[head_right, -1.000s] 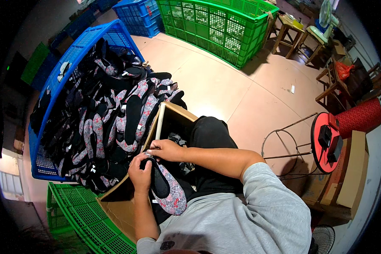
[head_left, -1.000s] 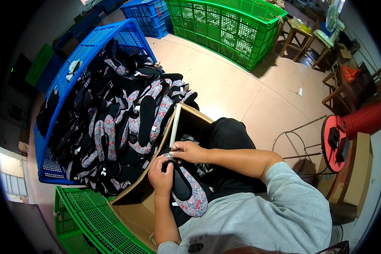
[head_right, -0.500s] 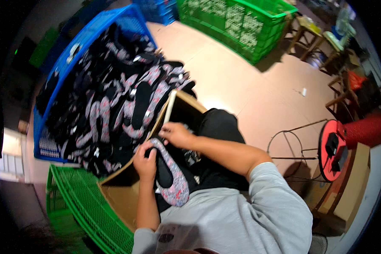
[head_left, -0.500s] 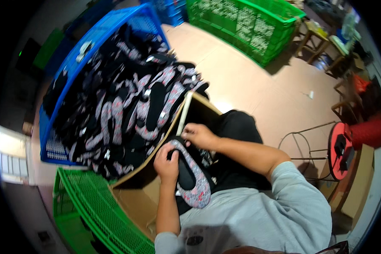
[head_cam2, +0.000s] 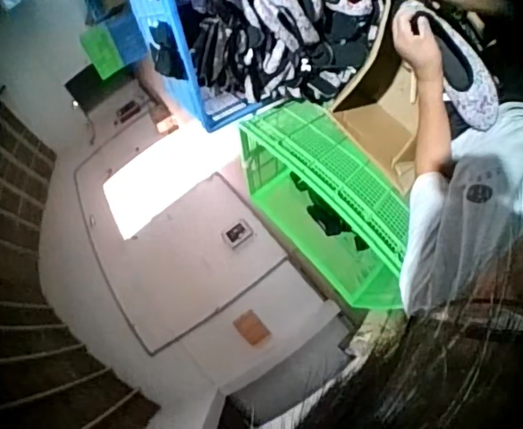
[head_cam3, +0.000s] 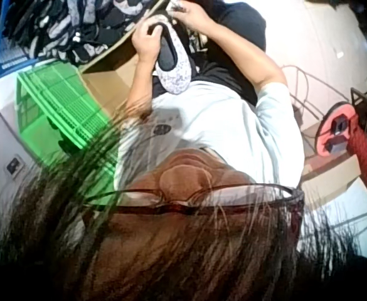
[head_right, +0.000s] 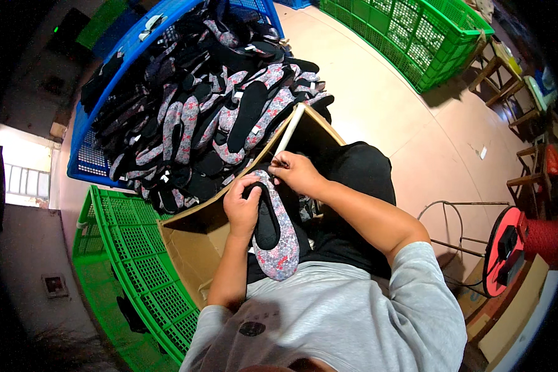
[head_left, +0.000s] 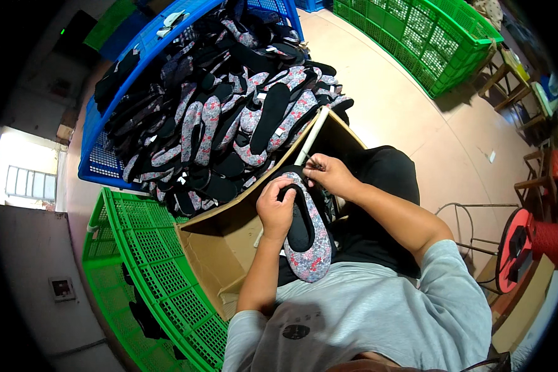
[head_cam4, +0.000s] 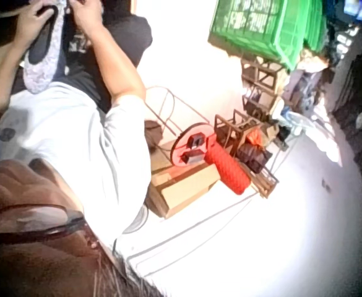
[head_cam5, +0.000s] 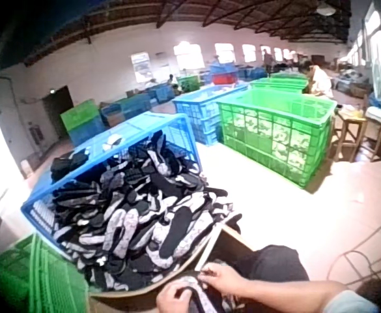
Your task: The person sits on the floor and assembles slippers by hand. They pick up a slipper upper and a sole from a blue crate, align them, and press them together. They then fold the slipper and place it into a cardboard box on their lap. This process is repeated for multiple slippers.
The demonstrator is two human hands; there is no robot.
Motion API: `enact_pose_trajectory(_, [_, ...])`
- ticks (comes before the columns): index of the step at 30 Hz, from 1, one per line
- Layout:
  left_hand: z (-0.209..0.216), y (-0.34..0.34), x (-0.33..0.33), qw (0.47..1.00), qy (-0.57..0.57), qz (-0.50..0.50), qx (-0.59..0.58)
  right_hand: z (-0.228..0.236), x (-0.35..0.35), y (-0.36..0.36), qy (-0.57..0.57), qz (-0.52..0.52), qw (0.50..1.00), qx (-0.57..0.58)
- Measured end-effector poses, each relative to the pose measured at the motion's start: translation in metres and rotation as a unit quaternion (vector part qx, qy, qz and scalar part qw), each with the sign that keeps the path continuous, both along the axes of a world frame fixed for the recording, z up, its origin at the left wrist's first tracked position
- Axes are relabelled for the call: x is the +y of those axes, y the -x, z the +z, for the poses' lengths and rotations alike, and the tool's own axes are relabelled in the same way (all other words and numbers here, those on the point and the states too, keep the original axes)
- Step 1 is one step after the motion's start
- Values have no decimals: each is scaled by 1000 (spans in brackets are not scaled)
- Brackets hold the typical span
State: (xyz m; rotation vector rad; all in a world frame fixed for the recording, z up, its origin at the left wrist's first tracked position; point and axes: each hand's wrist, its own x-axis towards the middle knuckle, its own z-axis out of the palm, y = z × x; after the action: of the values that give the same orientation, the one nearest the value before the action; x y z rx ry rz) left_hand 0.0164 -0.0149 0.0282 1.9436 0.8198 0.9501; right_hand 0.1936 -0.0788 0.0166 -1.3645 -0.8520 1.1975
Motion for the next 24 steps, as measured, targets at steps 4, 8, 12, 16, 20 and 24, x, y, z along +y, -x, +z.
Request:
enact_pose_trajectory(4, [6,-1,0,998,59,13,11,6,-6,-2,-17,36,998,-58])
enact_pose_trajectory(8, [5,-4,-1,993,112,26,-23,8,-10,-11,-26,73,992,-98])
enact_pose_trajectory(12, [-3,-2,1,994,106,20,-28,23,-16,-19,22,145,981,-129])
enact_pose_trajectory(16, [-1,-3,-1,992,120,9,-25,22,-18,-16,-15,156,979,-126])
enact_pose_trajectory(20, [-4,-3,0,993,116,9,-19,16,-17,-10,-22,154,980,-127])
enact_pose_trajectory(24, [1,-4,-2,993,116,9,-24,12,-16,-5,-28,139,981,-130])
